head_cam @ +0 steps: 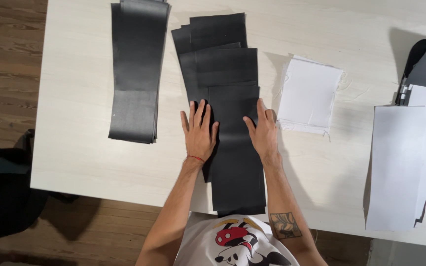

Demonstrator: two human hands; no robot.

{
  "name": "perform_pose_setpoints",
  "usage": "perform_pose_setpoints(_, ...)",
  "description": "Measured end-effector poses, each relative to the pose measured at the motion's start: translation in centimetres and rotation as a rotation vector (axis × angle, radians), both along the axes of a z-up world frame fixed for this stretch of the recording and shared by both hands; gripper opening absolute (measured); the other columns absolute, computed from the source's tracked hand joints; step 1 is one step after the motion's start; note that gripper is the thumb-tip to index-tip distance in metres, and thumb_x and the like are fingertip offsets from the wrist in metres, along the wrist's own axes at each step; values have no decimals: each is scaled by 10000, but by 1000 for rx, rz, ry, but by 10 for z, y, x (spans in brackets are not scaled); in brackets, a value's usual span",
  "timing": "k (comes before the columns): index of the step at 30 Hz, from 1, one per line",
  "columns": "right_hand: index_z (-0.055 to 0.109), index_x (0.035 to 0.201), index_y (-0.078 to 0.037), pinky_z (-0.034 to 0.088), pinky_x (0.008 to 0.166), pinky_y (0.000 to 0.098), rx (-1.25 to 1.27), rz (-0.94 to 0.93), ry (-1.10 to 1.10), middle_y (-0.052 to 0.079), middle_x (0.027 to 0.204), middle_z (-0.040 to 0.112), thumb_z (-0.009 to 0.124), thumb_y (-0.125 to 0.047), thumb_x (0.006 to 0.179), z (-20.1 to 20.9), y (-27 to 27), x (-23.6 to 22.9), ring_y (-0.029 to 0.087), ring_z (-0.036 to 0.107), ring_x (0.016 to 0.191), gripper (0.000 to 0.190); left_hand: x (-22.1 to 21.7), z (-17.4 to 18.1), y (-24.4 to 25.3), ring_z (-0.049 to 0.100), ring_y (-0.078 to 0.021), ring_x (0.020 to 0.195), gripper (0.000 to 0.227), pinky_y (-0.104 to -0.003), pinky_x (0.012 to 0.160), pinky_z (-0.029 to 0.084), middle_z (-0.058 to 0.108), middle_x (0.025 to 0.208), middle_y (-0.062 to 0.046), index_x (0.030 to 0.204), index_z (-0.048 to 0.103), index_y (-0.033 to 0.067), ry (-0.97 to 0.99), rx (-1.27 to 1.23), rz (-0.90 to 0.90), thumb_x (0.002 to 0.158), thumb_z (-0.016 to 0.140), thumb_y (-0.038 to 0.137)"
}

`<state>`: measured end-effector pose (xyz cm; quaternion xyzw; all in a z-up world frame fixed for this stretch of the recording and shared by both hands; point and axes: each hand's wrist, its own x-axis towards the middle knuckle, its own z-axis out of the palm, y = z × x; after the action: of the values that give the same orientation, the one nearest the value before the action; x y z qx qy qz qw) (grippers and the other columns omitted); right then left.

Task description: The person arranges black rectangular sheets on a white table, then uses a green ruler to measure their width and length. They repeatedly pick up, align, and measure the sheets, occasionally repositioning them on the table.

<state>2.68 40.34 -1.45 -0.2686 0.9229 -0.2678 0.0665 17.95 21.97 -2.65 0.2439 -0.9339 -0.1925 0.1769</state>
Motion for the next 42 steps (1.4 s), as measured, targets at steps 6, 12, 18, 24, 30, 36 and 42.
perform_pose_setpoints(6,499,1809,-107,633,618,495,-14,20,17,129,1068,622,774,-492,1160,-1,4,-7,362,744,868,803,-3,13,-3,271,-349,1799,539,-639,1464,-5,507,1841,-112,1727,595,85,53,70,-16,1263,577,359)
perform_pose_setpoints(12,481,1834,-152,630,674,487,-30,25,-33,112,1056,619,798,-539,1137,-7,8,-13,343,733,850,858,2,-5,-8,244,-328,1811,615,-584,1498,28,374,1918,-95,1793,521,140,33,82,-9,1242,592,404)
perform_pose_setpoints(18,508,1806,-100,624,875,617,5,56,26,221,1261,710,792,-691,1076,-4,9,-16,473,766,1118,981,16,-30,-24,343,-375,1769,703,-505,1494,232,389,1886,-186,1774,522,65,133,229,10,1162,739,334)
perform_pose_setpoints(24,785,1472,-29,681,881,363,-595,-81,-755,72,1188,794,925,-161,1046,0,24,0,141,792,949,467,35,4,-9,338,-404,1766,754,-507,1492,231,383,1897,-215,1718,573,15,54,304,-27,1149,746,478)
perform_pose_setpoints(30,845,1361,-37,584,1197,449,-782,307,-771,147,1310,862,783,42,950,41,-84,-1,295,812,1302,423,79,-16,-36,756,-465,1363,829,-446,1047,707,659,1640,-306,1825,432,106,335,872,330,1103,820,229)
perform_pose_setpoints(36,651,1649,-79,638,1091,402,-846,-29,-853,162,1299,831,983,-173,1006,10,-276,39,280,770,1248,730,74,76,-249,619,-404,1566,741,-496,1276,546,626,1719,-230,1824,481,98,167,470,217,1180,776,315)
perform_pose_setpoints(42,576,1713,-143,642,1013,600,-314,-19,-417,257,1241,824,860,-319,1081,-13,-322,39,507,807,1203,715,52,-56,-332,747,-438,1342,773,-530,1153,661,672,1421,-172,1790,531,133,-23,347,182,1090,829,268)
